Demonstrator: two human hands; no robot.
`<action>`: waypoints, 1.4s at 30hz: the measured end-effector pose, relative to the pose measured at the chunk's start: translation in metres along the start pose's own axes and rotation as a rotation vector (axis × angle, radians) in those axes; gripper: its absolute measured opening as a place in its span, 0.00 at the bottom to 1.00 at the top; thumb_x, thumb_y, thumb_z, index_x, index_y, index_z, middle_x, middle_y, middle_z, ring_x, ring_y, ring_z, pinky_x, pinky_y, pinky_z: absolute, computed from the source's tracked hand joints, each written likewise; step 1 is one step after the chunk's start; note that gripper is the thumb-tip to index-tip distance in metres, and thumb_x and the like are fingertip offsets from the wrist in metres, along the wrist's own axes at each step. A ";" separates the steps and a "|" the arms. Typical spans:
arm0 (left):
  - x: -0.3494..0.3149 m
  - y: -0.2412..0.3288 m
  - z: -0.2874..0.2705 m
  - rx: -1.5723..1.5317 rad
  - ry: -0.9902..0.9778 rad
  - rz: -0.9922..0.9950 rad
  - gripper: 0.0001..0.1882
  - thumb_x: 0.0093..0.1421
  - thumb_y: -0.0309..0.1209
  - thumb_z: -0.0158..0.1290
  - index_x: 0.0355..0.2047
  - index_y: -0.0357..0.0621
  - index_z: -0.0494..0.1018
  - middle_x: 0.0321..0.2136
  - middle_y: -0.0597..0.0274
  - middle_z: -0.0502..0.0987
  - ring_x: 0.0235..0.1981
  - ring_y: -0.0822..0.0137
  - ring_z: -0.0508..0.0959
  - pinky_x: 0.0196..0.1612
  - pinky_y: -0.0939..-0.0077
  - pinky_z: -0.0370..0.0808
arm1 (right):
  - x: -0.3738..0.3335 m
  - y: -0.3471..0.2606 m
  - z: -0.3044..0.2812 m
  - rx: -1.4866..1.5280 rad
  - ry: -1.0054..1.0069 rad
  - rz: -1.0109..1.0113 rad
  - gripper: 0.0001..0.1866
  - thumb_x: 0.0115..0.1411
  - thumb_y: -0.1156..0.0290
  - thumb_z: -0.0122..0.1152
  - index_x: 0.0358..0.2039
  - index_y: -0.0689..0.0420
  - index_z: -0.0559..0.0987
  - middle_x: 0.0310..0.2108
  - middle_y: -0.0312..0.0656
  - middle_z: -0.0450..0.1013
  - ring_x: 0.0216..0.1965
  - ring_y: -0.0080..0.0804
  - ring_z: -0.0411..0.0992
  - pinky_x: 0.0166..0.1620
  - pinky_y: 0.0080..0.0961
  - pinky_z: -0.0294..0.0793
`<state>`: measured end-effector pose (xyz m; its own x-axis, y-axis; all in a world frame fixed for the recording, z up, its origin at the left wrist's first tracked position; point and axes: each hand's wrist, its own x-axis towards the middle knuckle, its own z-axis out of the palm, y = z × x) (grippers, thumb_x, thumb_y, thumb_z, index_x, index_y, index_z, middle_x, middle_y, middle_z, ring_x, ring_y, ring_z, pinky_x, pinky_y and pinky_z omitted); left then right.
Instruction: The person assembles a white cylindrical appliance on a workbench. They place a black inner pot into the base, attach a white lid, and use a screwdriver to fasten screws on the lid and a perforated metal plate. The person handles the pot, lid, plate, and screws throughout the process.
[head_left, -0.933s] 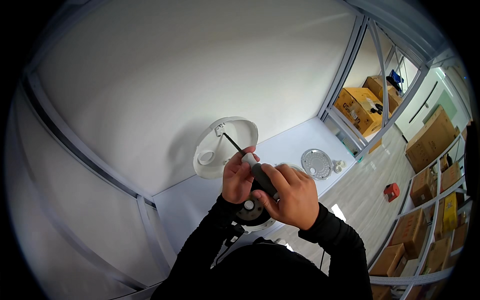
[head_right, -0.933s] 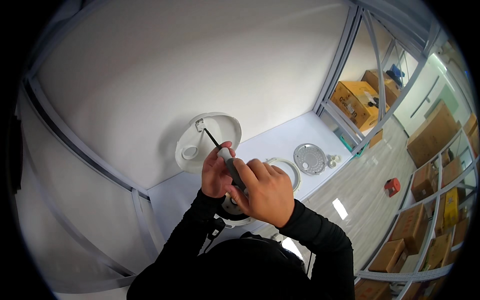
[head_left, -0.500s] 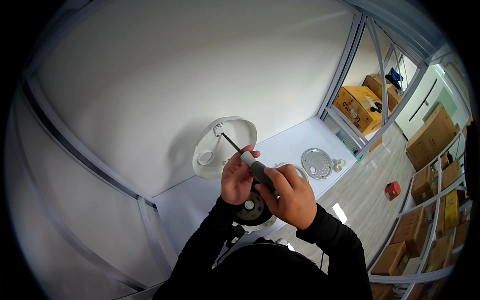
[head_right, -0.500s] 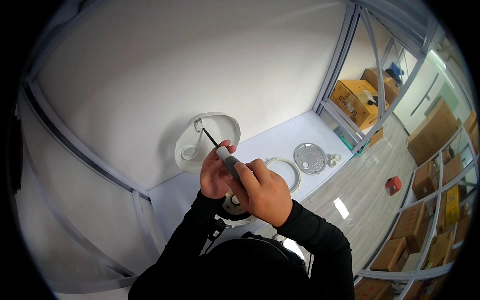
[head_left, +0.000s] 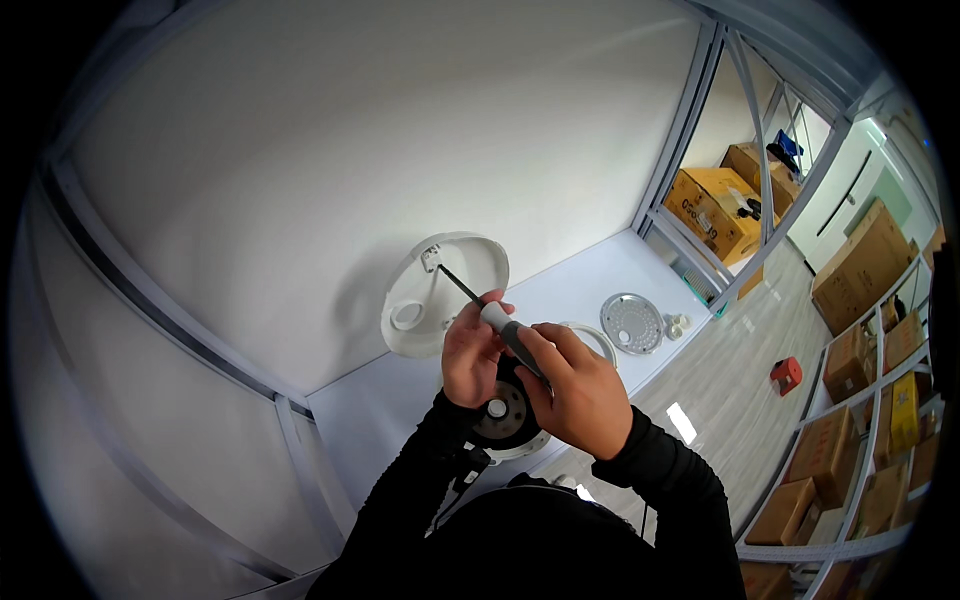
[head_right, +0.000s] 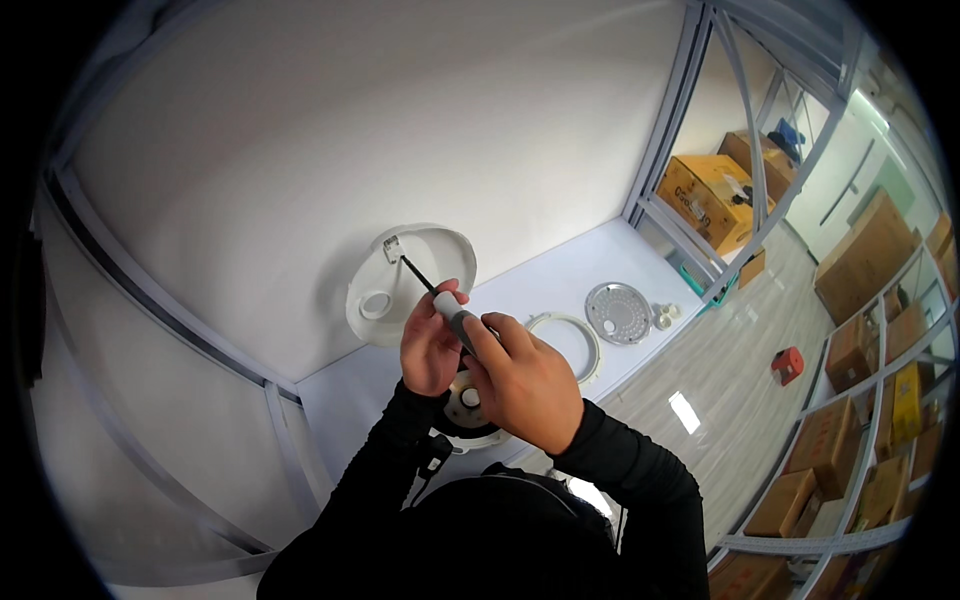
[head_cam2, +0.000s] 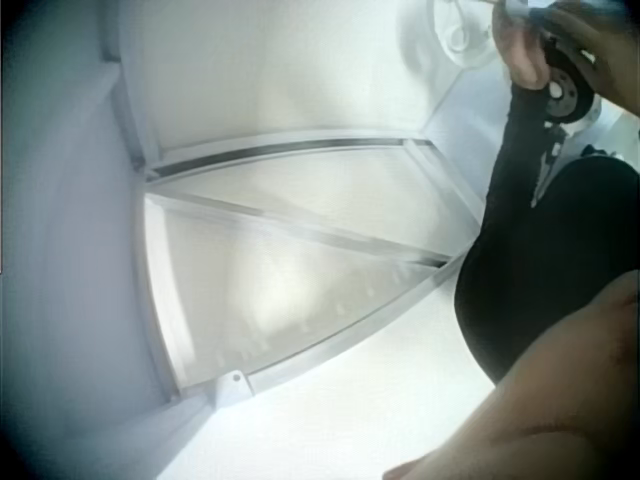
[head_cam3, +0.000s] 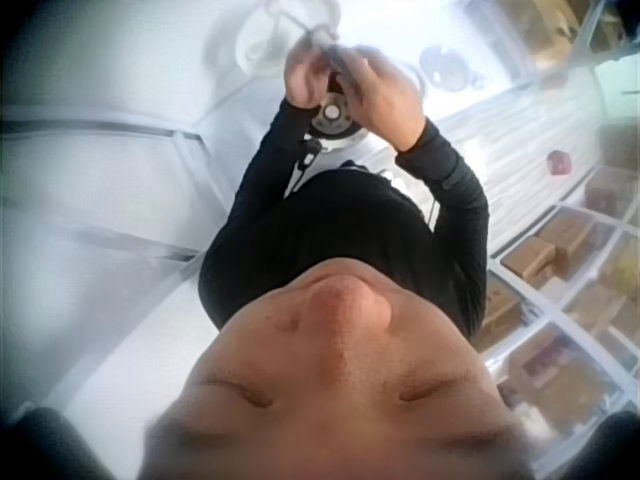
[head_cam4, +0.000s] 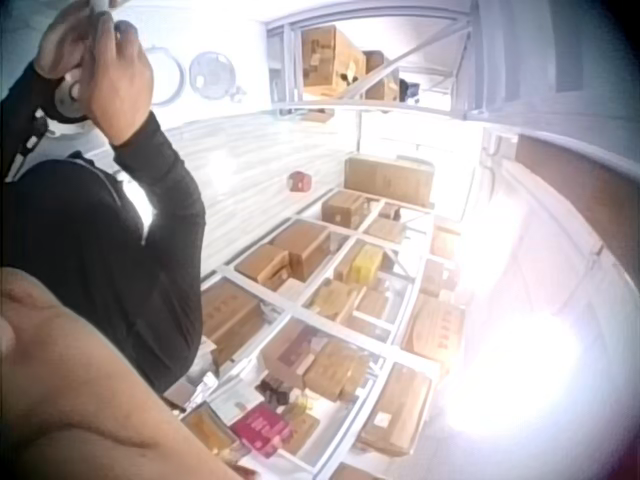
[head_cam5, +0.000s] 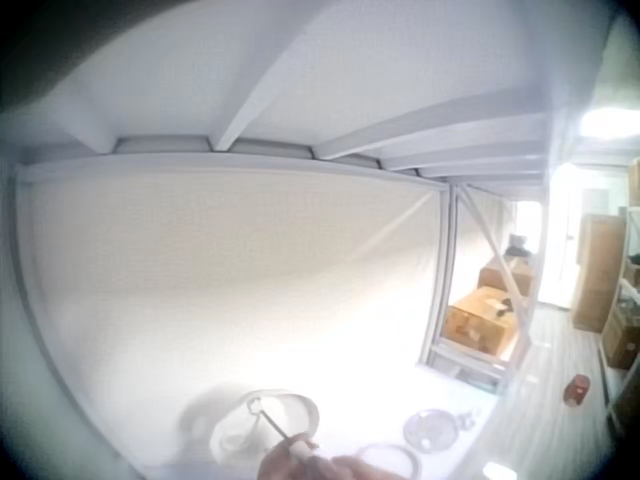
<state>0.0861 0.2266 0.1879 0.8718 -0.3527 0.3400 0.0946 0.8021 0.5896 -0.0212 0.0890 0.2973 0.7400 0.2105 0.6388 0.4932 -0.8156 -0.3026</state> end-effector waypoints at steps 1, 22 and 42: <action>0.000 0.001 -0.001 0.024 0.038 -0.006 0.25 0.72 0.36 0.48 0.66 0.39 0.64 0.53 0.58 0.75 0.38 0.71 0.77 0.40 0.74 0.76 | -0.002 0.000 0.001 -0.010 -0.012 0.009 0.26 0.52 0.76 0.70 0.53 0.60 0.75 0.47 0.49 0.74 0.34 0.47 0.79 0.34 0.35 0.79; -0.012 0.020 -0.003 0.247 0.186 -0.069 0.21 0.64 0.33 0.52 0.56 0.40 0.70 0.52 0.57 0.73 0.36 0.68 0.74 0.40 0.71 0.70 | -0.071 0.127 0.034 0.232 0.529 0.290 0.31 0.57 0.83 0.65 0.62 0.61 0.68 0.45 0.50 0.76 0.43 0.40 0.78 0.47 0.31 0.77; -0.020 -0.088 0.075 0.917 0.373 -0.323 0.15 0.65 0.26 0.58 0.52 0.37 0.75 0.42 0.62 0.79 0.38 0.78 0.76 0.43 0.81 0.72 | -0.114 0.337 0.003 0.405 -0.238 0.627 0.20 0.51 0.57 0.72 0.30 0.61 0.78 0.20 0.49 0.72 0.24 0.50 0.74 0.31 0.42 0.72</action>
<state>0.0244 0.1268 0.1838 0.9780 -0.1885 -0.0891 0.0843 -0.0333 0.9959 0.0624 -0.2081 0.1204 0.9911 -0.0773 0.1088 0.0456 -0.5698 -0.8205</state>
